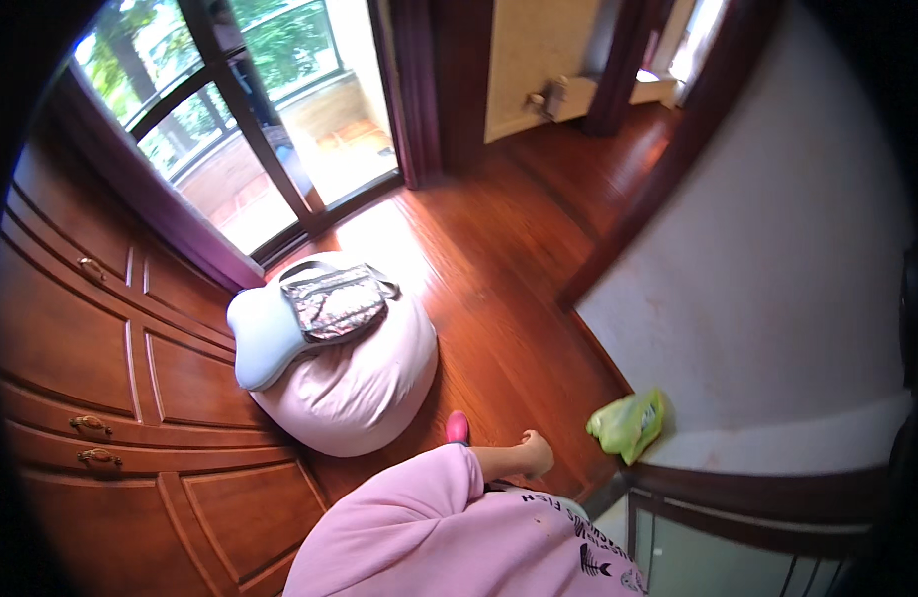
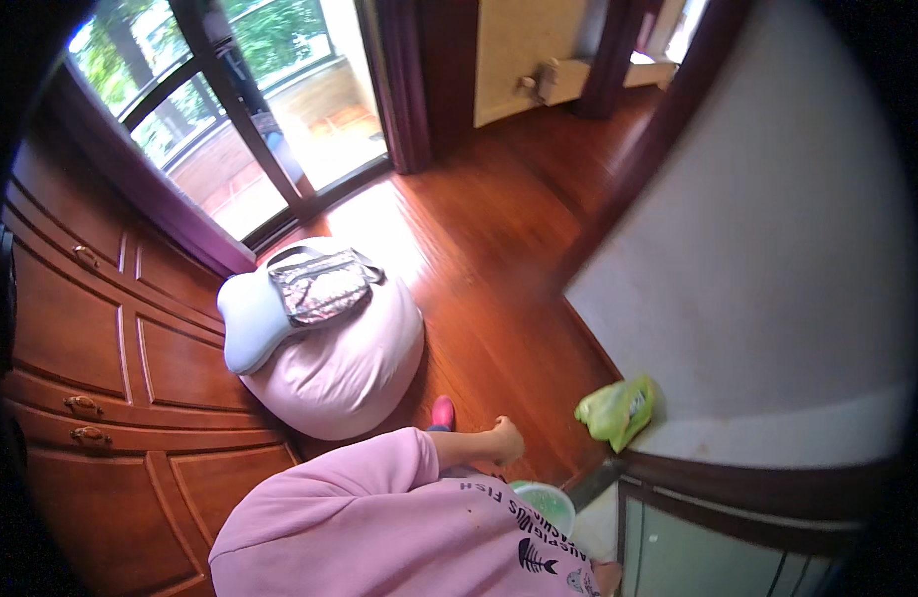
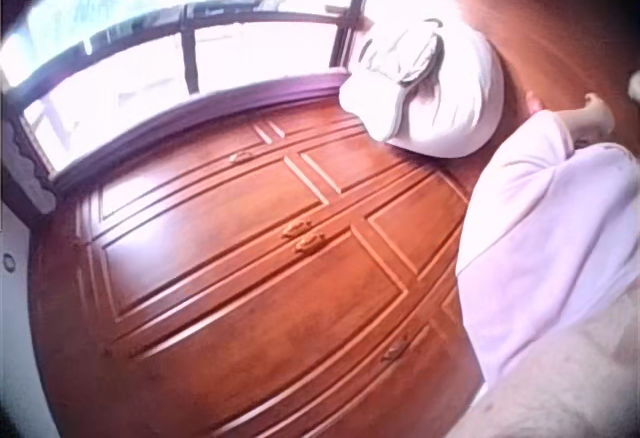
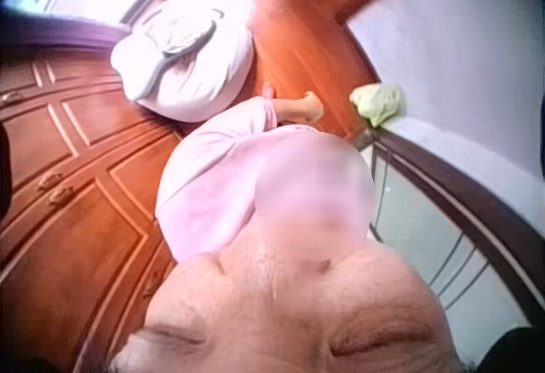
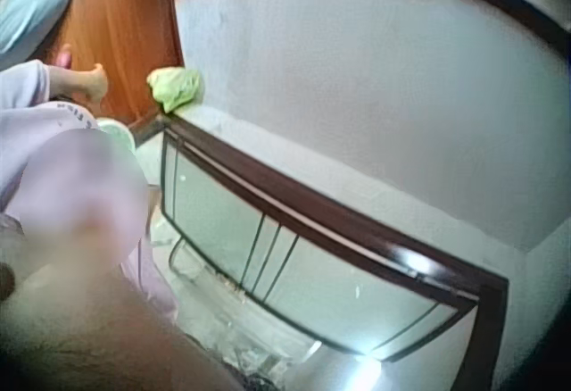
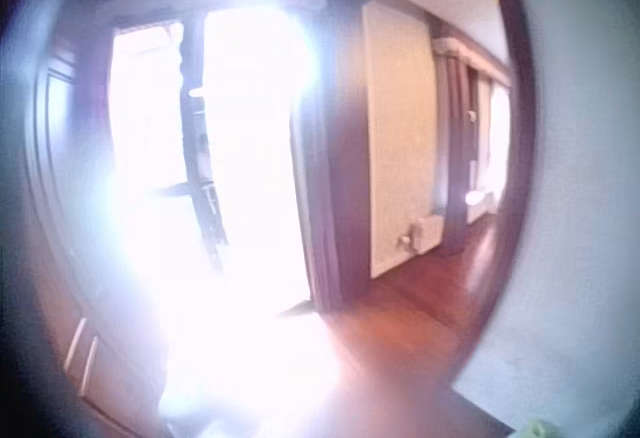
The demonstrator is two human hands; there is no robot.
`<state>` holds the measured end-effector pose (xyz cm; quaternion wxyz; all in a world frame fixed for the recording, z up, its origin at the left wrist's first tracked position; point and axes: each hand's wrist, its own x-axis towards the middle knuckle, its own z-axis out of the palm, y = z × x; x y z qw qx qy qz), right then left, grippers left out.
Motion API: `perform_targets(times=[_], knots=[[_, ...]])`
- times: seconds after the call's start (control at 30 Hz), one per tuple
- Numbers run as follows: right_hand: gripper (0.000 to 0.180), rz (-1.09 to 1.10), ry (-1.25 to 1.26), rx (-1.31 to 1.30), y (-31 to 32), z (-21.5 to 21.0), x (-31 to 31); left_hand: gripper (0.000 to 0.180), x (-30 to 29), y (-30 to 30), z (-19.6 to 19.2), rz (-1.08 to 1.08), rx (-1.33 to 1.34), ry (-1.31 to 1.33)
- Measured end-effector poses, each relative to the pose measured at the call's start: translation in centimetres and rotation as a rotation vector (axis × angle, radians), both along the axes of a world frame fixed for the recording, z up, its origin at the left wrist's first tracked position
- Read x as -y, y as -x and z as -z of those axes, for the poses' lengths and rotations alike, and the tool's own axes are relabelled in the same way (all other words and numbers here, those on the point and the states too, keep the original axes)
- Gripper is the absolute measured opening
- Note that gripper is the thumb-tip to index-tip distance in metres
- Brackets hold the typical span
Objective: The person wipes a desk, chair, and window sill with a cloth, then moves to a bathroom to wet and wring the cloth in a basin. They return to wipe a glass door and window. The person handles a laptop, headphones, and a ring light while cleaning.
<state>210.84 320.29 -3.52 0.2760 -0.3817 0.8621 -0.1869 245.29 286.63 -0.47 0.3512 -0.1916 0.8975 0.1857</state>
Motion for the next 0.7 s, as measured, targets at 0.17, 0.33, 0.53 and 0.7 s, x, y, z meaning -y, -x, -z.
perform_targets(times=[0.17, 0.33, 0.53, 0.7], knots=[[0.04, 0.679, -0.335, -0.085, -3.5, 8.2, 16.0, 0.037, 8.0, -11.7, 0.6, -0.774, -0.473, -0.278], [0.048, 0.032, 0.088, 0.897, -13.0, -2.1, 36.3, 0.043, 13.0, -17.4, -1.8, -0.818, -0.538, -0.475], [0.052, -0.249, 0.042, 0.557, -20.2, -7.3, 53.7, 0.047, 20.7, -18.2, -4.7, -1.154, -0.795, -0.554], [0.043, -0.228, 0.029, 1.007, -25.3, -7.7, 65.2, 0.056, 29.1, -16.8, -6.5, -1.25, -1.091, -0.033]])
